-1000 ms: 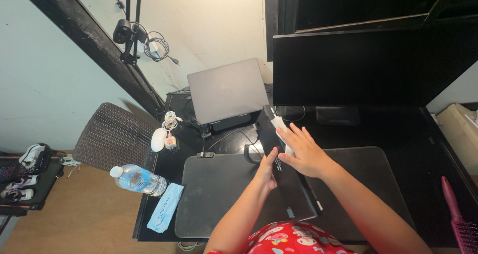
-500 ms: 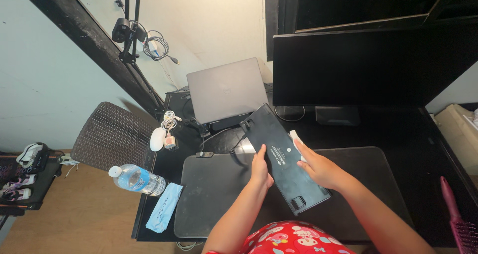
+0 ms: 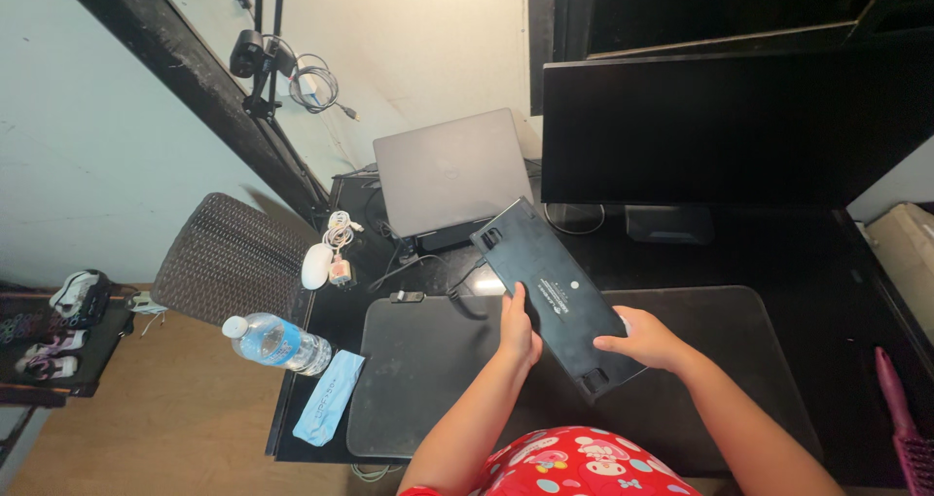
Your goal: The person cleans a keyboard with a cloth, then coils and plugs a USB cable into a laptop. They adjust a power strip and connect the laptop to it, then place the keyboard on the desk.
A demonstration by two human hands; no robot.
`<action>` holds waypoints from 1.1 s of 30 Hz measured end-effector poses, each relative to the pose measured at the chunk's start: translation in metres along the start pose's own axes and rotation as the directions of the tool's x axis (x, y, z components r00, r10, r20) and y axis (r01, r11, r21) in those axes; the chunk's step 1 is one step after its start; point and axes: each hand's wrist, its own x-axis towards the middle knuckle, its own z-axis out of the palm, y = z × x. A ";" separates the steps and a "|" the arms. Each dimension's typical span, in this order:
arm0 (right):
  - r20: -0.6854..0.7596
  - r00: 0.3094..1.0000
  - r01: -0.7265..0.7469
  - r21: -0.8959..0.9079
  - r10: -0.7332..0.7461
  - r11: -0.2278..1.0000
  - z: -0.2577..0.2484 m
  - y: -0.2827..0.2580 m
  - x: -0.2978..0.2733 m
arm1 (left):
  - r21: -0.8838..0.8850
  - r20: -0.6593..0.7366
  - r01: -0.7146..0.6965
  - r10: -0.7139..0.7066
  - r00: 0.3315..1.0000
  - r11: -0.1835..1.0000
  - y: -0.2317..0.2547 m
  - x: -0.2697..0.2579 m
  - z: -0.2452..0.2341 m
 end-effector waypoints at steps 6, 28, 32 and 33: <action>-0.323 0.901 0.228 -0.219 -0.291 0.949 0.012 0.000 -0.022 | 0.123 0.155 0.338 -0.355 0.922 0.933 0.036 0.004 -0.020; 0.014 0.762 0.391 -0.807 -0.648 0.443 0.055 0.102 -0.016 | 0.261 0.029 0.225 -0.240 0.970 0.939 -0.020 0.034 -0.213; 0.003 0.816 0.356 -0.791 -0.578 0.498 0.053 0.100 -0.016 | 0.350 -0.012 0.176 -0.184 0.983 0.920 -0.022 0.034 -0.218; 0.002 0.820 0.347 -0.797 -0.572 0.494 0.054 0.100 -0.015 | 0.389 -0.026 0.157 -0.160 0.987 0.908 -0.022 0.034 -0.220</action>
